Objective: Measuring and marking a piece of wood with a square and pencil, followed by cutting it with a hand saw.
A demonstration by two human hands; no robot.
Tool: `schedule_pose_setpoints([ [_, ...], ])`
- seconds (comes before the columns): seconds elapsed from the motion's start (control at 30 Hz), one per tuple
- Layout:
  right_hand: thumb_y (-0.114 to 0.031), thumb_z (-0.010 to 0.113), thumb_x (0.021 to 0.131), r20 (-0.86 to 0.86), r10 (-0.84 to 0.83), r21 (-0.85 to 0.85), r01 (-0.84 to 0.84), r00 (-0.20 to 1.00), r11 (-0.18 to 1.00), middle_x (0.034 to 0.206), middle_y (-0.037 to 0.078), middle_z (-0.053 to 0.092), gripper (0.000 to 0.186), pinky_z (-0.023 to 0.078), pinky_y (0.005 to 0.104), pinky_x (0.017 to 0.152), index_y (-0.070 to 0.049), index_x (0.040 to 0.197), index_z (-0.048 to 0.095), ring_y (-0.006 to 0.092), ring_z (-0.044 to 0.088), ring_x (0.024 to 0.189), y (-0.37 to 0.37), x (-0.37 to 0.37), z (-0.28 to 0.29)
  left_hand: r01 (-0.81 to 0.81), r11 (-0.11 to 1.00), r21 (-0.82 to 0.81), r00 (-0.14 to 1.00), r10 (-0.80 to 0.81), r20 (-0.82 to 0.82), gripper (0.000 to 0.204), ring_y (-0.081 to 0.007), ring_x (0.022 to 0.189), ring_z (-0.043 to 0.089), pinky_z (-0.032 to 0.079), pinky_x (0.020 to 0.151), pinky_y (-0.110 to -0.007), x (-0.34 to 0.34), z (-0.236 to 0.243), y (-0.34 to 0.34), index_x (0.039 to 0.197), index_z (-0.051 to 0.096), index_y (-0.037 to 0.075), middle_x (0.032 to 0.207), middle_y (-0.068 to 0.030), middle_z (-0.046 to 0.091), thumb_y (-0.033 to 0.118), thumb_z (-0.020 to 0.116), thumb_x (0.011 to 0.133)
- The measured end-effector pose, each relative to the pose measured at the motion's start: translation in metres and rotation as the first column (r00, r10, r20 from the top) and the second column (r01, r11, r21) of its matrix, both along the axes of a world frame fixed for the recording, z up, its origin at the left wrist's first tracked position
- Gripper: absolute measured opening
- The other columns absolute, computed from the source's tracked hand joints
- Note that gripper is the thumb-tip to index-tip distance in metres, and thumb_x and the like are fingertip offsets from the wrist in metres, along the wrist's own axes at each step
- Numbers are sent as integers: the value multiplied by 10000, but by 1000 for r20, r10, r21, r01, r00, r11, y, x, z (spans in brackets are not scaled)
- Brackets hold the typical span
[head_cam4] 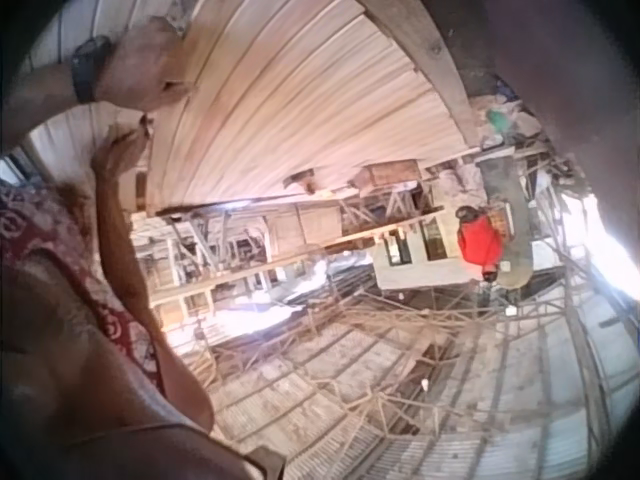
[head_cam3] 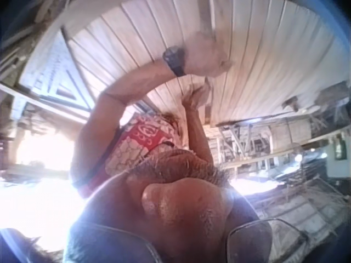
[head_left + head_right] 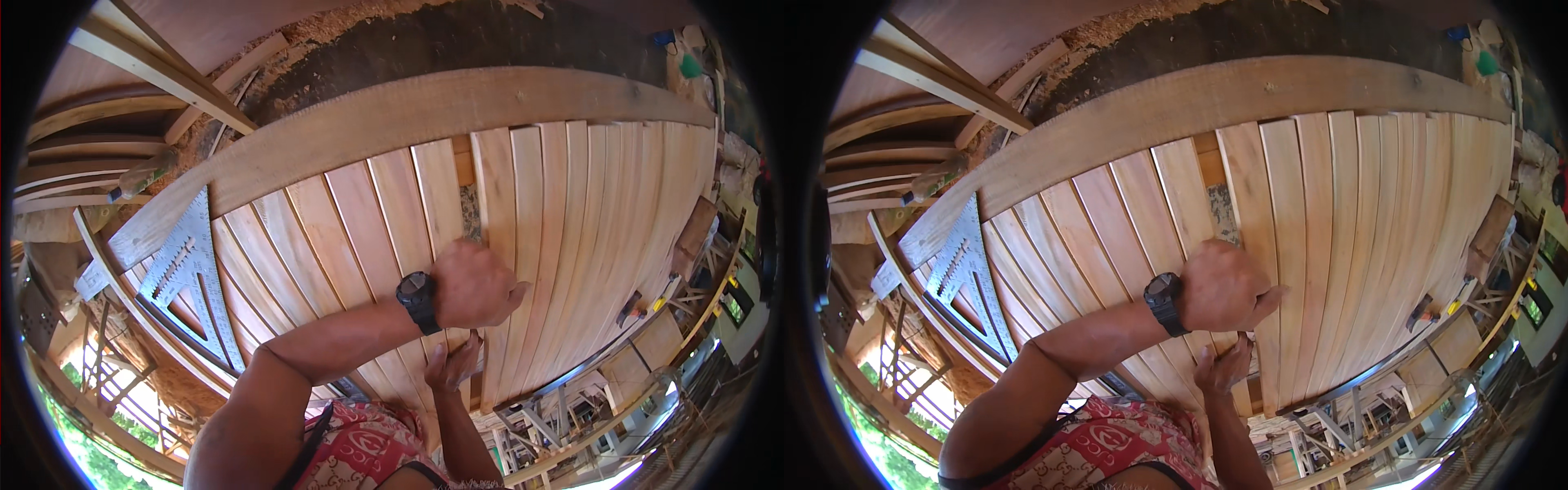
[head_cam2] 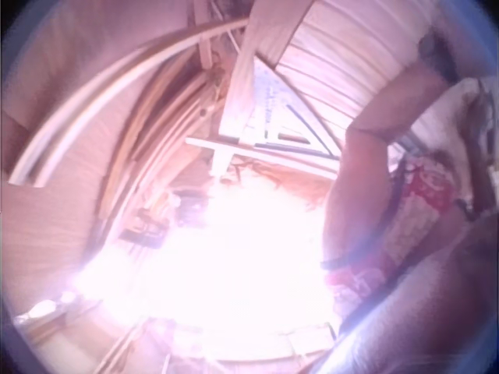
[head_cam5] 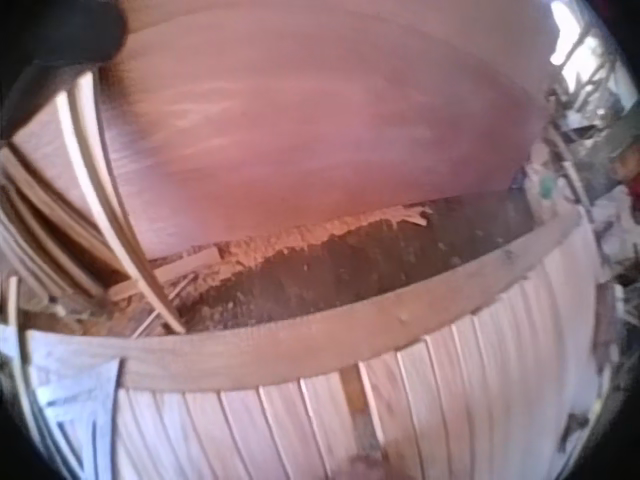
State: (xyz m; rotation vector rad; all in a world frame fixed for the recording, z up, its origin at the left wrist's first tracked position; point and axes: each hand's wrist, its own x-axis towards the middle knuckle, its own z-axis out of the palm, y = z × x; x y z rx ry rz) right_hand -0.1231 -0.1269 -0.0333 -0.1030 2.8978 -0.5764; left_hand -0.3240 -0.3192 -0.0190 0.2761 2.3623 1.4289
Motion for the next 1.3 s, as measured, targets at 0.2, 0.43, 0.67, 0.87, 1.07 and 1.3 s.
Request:
schedule_pose_setpoints([
  [0.2, -446, 495, 1020, -69, 30, 33, -27, 997, 999, 1157, 327, 589, 668, 496, 558, 753, 117, 1375, 437, 484, 598, 893, -3, -6, -1, -91, 995, 35, 991, 94, -91, 427, -320, 574, 680, 565, 607, -442, 2, -1, 2, 608, 724, 79, 601, -135, 672, 357, 639, 921],
  [0.43, -449, 528, 1001, -72, 37, 10, -36, 997, 999, 1167, 327, 592, 685, 499, 563, 777, 105, 1392, 432, 487, 605, 926, 0, -2, -2, -248, 947, 203, 923, 295, -248, 409, -295, 438, 557, 442, 449, -438, -1, -7, -1, 499, 579, 105, 482, -99, 524, 264, 776, 820],
  [0.67, -397, 588, 939, -35, -34, -37, 33, 999, 999, 1179, 317, 589, 680, 493, 551, 871, 96, 1387, 451, 495, 600, 1010, 5, 5, -8, -708, 637, 304, 307, 666, -680, 138, -234, 719, 562, 408, 738, -410, -29, -2, -101, 740, 612, 127, 757, -30, 639, 109, 749, 743],
  [0.87, -408, 577, 951, -62, -23, -17, 22, 998, 1000, 1118, 301, 597, 667, 499, 543, 813, 97, 1371, 464, 483, 604, 954, 6, 6, -10, -886, 375, -272, 452, 575, -682, 450, -346, 1282, 585, 247, 1181, -629, -43, -19, -136, 1280, 662, 44, 1233, -151, 704, 381, 610, 986],
  [1.07, -420, 544, 988, -73, -7, 14, 8, 997, 1000, 1102, 306, 599, 650, 501, 539, 784, 103, 1367, 466, 483, 607, 931, 5, 5, -12, -816, 465, -345, 574, 579, -578, 381, -358, 1173, 627, 304, 1149, -602, -40, -22, -135, 1181, 717, 44, 1157, -169, 719, 355, 593, 1002],
  [1.3, -465, 574, 990, -19, -10, 5, 10, 1000, 1000, 1146, 314, 603, 696, 508, 547, 827, 106, 1371, 457, 500, 618, 970, 2, 1, -1, -834, 474, -282, 541, 606, -584, 317, -340, 1029, 664, 409, 1024, -514, -45, -21, -142, 1049, 752, 46, 1031, -151, 746, 326, 624, 974],
])
